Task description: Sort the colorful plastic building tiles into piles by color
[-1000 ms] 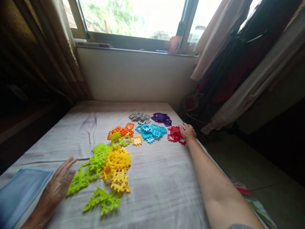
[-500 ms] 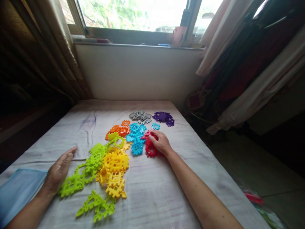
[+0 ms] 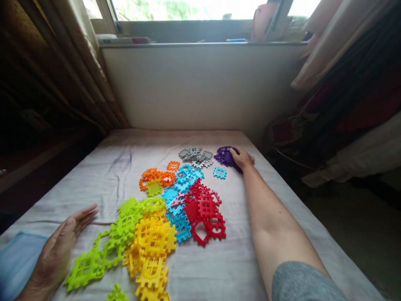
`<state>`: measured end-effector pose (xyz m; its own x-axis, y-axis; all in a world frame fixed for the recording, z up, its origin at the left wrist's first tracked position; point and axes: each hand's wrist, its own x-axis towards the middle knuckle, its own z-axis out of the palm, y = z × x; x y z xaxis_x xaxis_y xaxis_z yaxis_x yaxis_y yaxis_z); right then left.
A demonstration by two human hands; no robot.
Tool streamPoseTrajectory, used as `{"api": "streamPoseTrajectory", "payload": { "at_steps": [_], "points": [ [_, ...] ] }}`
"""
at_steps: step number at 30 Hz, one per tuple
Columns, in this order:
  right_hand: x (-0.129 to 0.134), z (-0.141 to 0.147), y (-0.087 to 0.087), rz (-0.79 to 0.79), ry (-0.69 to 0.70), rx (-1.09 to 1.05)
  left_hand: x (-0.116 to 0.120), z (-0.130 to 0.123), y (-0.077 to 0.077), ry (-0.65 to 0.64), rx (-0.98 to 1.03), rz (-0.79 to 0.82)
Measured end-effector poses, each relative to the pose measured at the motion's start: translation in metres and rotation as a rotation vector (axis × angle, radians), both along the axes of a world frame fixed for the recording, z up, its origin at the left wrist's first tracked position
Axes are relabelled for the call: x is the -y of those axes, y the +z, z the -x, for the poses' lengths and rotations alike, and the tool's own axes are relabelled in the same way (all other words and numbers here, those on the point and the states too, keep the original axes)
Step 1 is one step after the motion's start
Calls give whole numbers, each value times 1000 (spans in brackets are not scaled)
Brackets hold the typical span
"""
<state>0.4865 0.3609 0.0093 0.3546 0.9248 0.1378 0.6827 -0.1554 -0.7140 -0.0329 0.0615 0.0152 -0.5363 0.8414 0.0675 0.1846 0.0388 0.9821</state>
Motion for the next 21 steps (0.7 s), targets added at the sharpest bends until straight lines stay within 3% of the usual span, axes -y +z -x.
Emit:
{"api": "streamPoseTrajectory", "payload": {
  "at_steps": [4,7,11,13,15,17,21],
  "points": [
    [9,33,-6,-48,260,-77,1,1,-2,-10,-28,2],
    [29,68,-3,-104,490,-214,2,2,-3,-21,-36,4],
    [46,105,4,-55,712,-350,2,2,-5,-26,3,-14],
    [39,112,11,-59,629,-309,2,2,-6,-18,26,-31],
    [20,112,18,-94,406,-188,3,1,-6,-12,38,-45],
    [-2,113,23,-88,271,-104,3,1,-6,-9,30,-48],
    [-29,142,19,-14,373,-66,4,1,-6,-12,-14,-32]
  ]
}}
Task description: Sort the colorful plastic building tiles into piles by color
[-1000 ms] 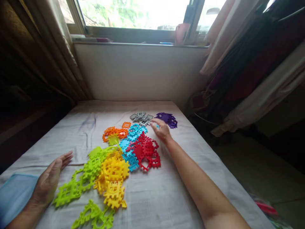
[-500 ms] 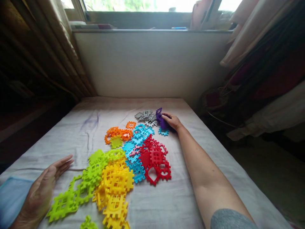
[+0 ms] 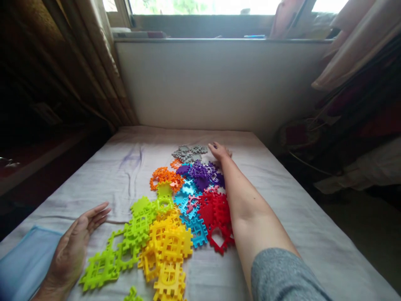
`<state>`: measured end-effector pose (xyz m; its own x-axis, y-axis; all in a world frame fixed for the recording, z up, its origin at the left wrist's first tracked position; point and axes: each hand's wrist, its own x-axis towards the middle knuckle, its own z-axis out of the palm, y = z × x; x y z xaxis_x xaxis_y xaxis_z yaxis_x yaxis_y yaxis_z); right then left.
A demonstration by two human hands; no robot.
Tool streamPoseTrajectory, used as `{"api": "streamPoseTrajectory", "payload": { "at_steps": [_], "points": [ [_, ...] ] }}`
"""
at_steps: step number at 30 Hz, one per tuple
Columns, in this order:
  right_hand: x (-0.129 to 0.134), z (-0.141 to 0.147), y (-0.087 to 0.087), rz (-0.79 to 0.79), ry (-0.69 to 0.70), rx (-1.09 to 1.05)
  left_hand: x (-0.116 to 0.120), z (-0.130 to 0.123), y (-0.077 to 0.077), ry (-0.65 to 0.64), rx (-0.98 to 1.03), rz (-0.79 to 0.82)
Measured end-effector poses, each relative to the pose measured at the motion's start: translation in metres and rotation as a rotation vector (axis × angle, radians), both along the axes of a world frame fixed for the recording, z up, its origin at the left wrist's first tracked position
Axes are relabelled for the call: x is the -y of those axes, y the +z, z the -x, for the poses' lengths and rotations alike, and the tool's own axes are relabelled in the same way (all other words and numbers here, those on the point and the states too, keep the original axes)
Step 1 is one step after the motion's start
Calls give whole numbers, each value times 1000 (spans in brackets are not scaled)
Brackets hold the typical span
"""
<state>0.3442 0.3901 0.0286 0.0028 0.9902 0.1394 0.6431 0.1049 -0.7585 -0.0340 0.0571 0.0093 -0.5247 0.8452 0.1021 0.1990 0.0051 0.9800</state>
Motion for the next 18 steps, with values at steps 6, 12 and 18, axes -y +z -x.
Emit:
{"api": "streamPoseTrajectory", "payload": {
  "at_steps": [6,12,18],
  "points": [
    [28,75,4,64,416,57,-2,-4,3,-2,-37,-9],
    [106,106,53,190,921,103,-7,0,-4,-65,-137,-21],
    [169,23,59,-8,347,12,-8,-3,3,-121,-221,-23]
  ]
}}
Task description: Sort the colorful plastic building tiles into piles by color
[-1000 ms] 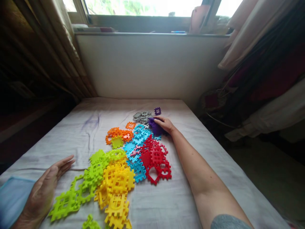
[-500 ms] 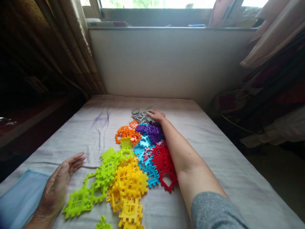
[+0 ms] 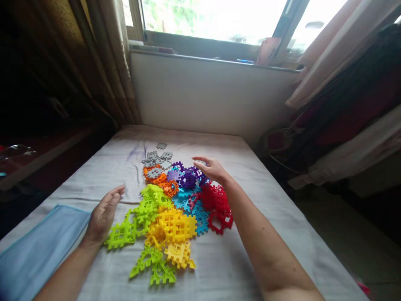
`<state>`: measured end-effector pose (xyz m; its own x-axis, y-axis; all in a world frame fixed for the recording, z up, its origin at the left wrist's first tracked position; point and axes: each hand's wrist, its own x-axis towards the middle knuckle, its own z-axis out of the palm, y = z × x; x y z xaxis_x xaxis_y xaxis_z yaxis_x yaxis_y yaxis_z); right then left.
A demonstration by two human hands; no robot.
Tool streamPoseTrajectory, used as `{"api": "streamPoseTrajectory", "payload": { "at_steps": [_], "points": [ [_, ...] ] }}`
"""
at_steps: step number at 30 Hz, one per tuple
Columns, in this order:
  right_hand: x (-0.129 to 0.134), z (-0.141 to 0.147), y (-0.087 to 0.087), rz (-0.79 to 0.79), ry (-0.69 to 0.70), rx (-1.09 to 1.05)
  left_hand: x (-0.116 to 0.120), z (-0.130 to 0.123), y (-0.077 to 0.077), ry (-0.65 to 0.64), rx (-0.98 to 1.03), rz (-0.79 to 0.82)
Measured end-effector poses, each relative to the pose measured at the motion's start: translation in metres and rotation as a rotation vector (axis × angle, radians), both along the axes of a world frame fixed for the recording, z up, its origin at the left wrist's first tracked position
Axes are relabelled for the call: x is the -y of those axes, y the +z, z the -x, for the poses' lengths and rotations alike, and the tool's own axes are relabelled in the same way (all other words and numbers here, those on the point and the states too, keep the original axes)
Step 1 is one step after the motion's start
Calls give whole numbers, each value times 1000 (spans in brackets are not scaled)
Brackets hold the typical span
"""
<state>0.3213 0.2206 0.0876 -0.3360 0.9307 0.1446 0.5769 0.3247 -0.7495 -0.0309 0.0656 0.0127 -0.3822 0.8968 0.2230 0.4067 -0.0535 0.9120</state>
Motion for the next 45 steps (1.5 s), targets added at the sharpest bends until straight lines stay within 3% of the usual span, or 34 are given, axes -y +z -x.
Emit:
{"api": "streamPoseTrajectory", "payload": {
  "at_steps": [3,4,6,8,11,17,22,25,28,30,32,35,39,45],
  "points": [
    [35,-57,-32,-9,-617,147,-2,-4,9,-49,-76,5],
    [49,-68,-45,30,-728,195,-3,-6,11,-63,-101,5],
    [75,-71,-67,40,-788,278,-3,-8,14,-82,-154,-1],
    [96,-55,-81,-41,-721,334,2,-12,13,-84,-212,4],
    [111,-13,-85,-84,-687,274,24,-25,5,-90,-327,77],
    [99,69,-72,-16,-680,-192,73,-70,-17,-186,-533,100],
    [83,132,-49,221,-438,-631,61,-83,-12,-142,-467,7],
    [87,132,-25,287,-304,-677,44,-66,1,-72,-373,-57],
    [120,98,-12,204,-118,-488,38,-36,11,-53,-349,-82],
    [156,69,-18,73,14,-185,46,-19,9,-73,-407,-27],
    [194,49,-35,3,121,118,61,-9,0,-149,-513,56],
    [226,43,-65,-85,129,371,87,-13,-14,-340,-671,81],
    [201,71,-79,-209,18,261,86,-36,-14,-377,-655,79],
    [125,112,-45,-144,-122,-33,25,-49,20,-312,-333,19]
  ]
}}
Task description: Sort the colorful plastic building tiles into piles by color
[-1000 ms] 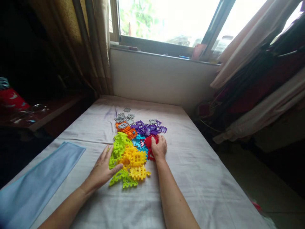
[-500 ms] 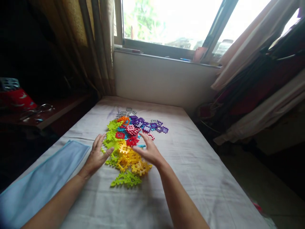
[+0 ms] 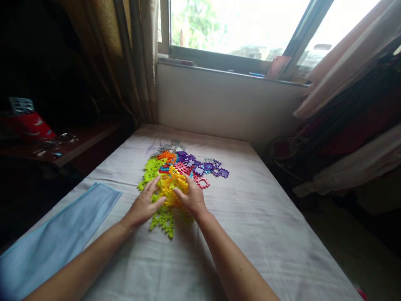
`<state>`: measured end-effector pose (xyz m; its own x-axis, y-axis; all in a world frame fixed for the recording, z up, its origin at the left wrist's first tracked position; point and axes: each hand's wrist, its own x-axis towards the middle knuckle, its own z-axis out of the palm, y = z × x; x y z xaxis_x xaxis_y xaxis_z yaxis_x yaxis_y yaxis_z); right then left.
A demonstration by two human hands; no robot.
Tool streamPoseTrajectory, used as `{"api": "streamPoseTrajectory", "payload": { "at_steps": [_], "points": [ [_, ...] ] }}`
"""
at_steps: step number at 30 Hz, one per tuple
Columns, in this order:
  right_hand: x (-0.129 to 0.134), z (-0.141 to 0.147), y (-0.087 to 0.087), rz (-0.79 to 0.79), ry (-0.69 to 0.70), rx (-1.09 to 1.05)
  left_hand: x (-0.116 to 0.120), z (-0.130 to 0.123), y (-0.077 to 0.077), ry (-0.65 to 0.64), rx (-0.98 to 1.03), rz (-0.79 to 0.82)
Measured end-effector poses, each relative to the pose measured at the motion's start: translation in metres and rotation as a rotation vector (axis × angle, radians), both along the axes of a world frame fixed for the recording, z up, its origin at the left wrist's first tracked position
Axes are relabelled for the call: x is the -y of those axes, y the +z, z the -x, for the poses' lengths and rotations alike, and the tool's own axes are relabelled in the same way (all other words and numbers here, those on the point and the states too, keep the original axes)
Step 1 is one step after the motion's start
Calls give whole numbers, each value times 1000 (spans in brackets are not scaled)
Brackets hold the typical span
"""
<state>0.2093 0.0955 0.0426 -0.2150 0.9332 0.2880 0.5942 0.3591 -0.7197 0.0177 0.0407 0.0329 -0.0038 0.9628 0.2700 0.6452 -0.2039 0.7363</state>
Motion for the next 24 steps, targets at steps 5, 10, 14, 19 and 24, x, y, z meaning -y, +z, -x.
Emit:
{"api": "streamPoseTrajectory", "payload": {
  "at_steps": [5,10,14,19,24],
  "points": [
    [-58,-16,29,80,-119,12,-56,33,26,46,54,-21],
    [-107,-98,24,98,-426,242,-112,90,32,172,-278,-7],
    [-131,-140,2,310,-724,404,-161,113,29,210,-428,190],
    [-150,-101,-24,230,-551,351,-223,91,21,184,-448,268],
    [-144,-47,-36,58,-334,254,-283,54,21,59,-466,278]
  ]
}}
